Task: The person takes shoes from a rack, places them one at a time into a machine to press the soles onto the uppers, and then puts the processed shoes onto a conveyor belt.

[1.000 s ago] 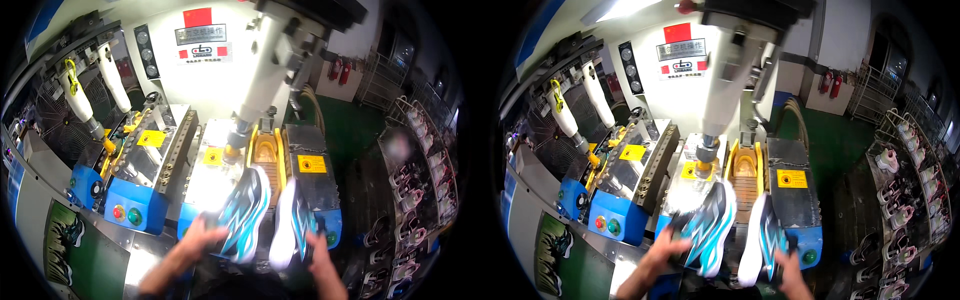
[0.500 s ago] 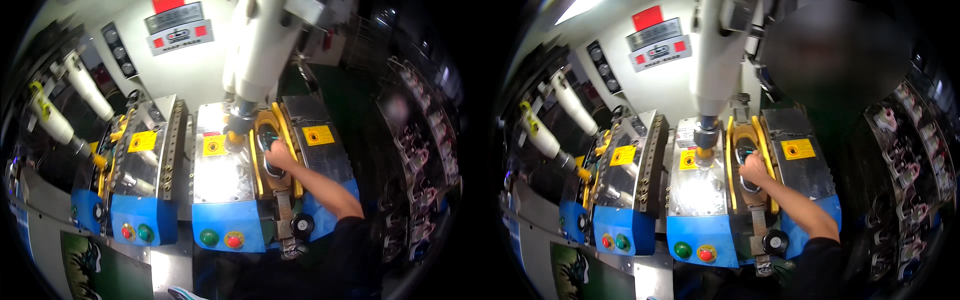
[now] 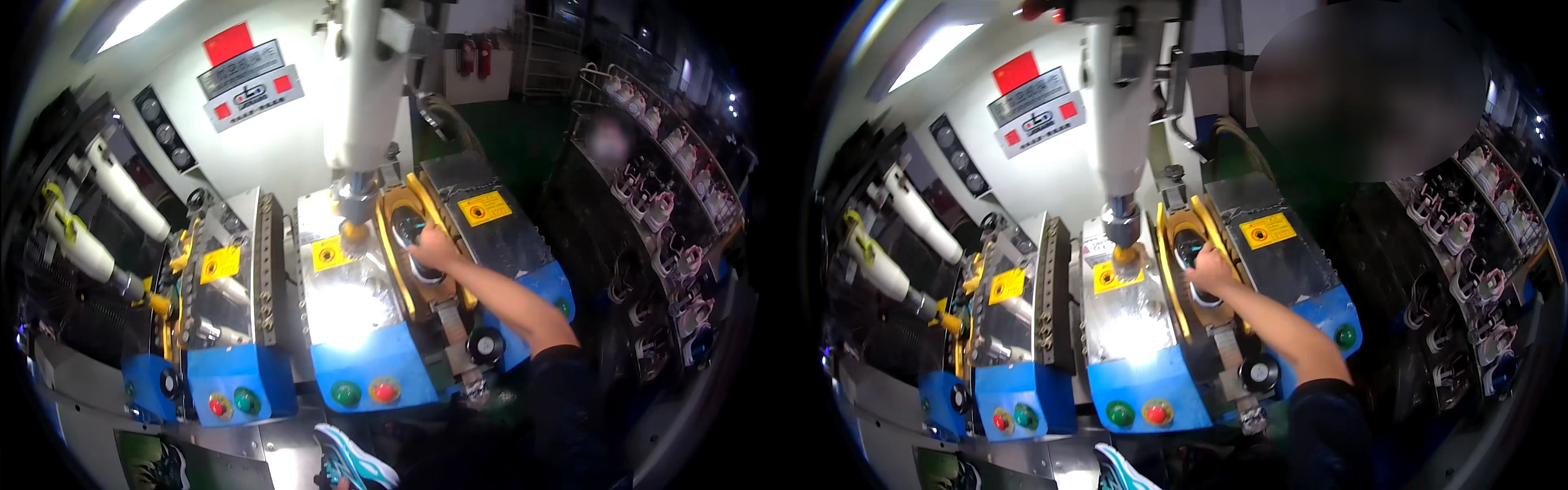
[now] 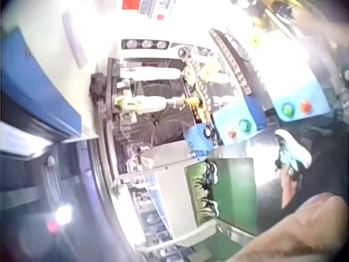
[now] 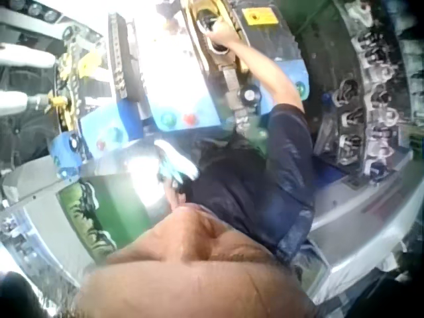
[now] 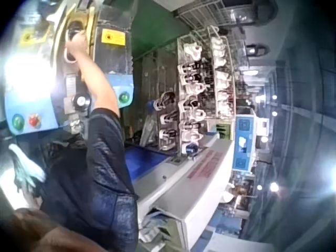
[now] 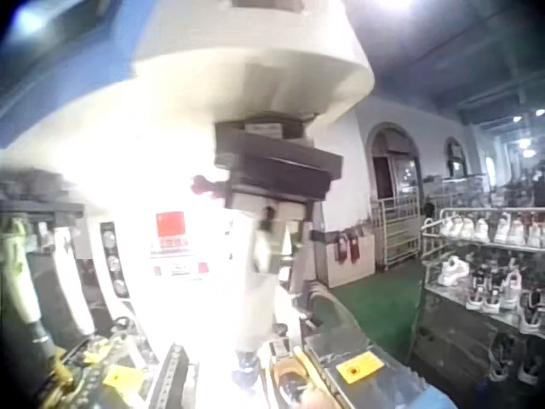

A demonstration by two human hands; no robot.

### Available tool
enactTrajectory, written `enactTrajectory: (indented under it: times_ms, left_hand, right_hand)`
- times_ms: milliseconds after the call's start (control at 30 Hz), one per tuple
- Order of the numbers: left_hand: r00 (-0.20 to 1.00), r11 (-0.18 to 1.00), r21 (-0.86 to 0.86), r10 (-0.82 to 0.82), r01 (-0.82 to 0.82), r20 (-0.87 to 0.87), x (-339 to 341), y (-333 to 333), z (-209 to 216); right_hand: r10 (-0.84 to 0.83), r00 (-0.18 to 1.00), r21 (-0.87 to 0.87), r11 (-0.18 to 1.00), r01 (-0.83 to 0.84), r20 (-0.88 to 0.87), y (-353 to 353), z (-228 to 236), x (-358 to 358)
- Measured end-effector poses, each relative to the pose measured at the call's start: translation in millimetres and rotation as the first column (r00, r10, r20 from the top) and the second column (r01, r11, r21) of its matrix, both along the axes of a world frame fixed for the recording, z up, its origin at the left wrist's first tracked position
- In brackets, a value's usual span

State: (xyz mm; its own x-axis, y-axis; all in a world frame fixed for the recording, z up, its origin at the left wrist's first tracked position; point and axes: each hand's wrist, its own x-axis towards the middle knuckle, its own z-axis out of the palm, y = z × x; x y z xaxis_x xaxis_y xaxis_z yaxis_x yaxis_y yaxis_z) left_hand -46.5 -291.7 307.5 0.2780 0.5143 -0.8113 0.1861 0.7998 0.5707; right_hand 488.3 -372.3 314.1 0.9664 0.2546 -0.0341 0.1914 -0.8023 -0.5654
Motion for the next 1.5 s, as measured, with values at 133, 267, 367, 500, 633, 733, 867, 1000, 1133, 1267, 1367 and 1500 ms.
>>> enactTrajectory:
  times_ms: [133,267,367,500,633,733,867,1000,1133,1267,1367,1500]
  left_hand:
    - [0.893,0.729,0.629,-0.434,0.27,0.119,-66.1,-4.4,-72.9]
    - [1.0,0.999,-0.036,0.0,0.0,0.001,-48.0,15.0,-37.4]
    - [0.997,0.996,0.058,-0.071,0.073,-0.026,-48.5,14.6,-25.0]
    - [1.0,0.979,0.203,-0.005,0.011,-0.03,-76.8,17.6,-49.4]
    - [0.959,0.962,0.06,0.261,-0.268,0.107,-103.6,8.3,-36.2]
    - [0.887,0.87,0.175,0.45,-0.462,0.106,-121.1,3.1,10.8]
    - [0.927,0.663,0.723,0.366,-0.195,-0.085,-148.0,52.8,-27.8]
    - [0.895,0.682,0.729,0.355,-0.051,-0.269,-174.3,105.0,-153.2]
    - [0.974,0.734,0.673,0.207,-0.094,-0.089,-153.1,140.0,-168.4]
    - [0.963,0.826,0.523,0.084,-0.211,0.256,-208.5,153.4,-167.9]
    - [0.875,0.621,0.783,0.38,0.0,-0.301,-323.6,202.5,-174.0]
    - [0.697,0.441,0.87,0.553,0.221,-0.457,-454.8,266.6,-207.8]
  right_hand:
    - [0.263,0.798,-0.043,0.957,-0.287,0.542,-8.7,53.0,-118.2]
    - [0.611,0.518,0.179,0.528,-0.83,0.599,81.3,58.4,-251.5]
    - [0.873,0.4,-0.535,0.486,-0.691,0.277,113.2,3.8,-278.3]
    - [0.752,0.435,-0.056,0.528,-0.848,0.495,110.0,-3.0,-267.8]
    - [0.797,0.387,0.273,0.286,-0.918,0.465,88.8,-18.0,-361.6]
    - [0.955,0.2,0.493,0.068,-0.867,0.22,88.1,-48.1,-428.8]
    - [0.969,0.243,0.632,0.162,-0.758,0.044,70.0,-19.8,-505.9]
    - [0.998,0.054,0.561,0.059,-0.826,-0.026,69.3,-21.3,-534.5]
    - [0.868,0.418,0.321,0.489,-0.811,-0.268,102.4,24.8,-542.0]
    - [0.788,0.566,0.448,0.609,-0.655,-0.243,120.7,-53.0,-549.1]
    - [0.923,0.349,0.358,0.385,-0.851,-0.162,218.4,-1.7,-630.8]
    - [0.973,-0.019,0.25,0.04,-0.967,-0.228,360.8,8.3,-677.3]
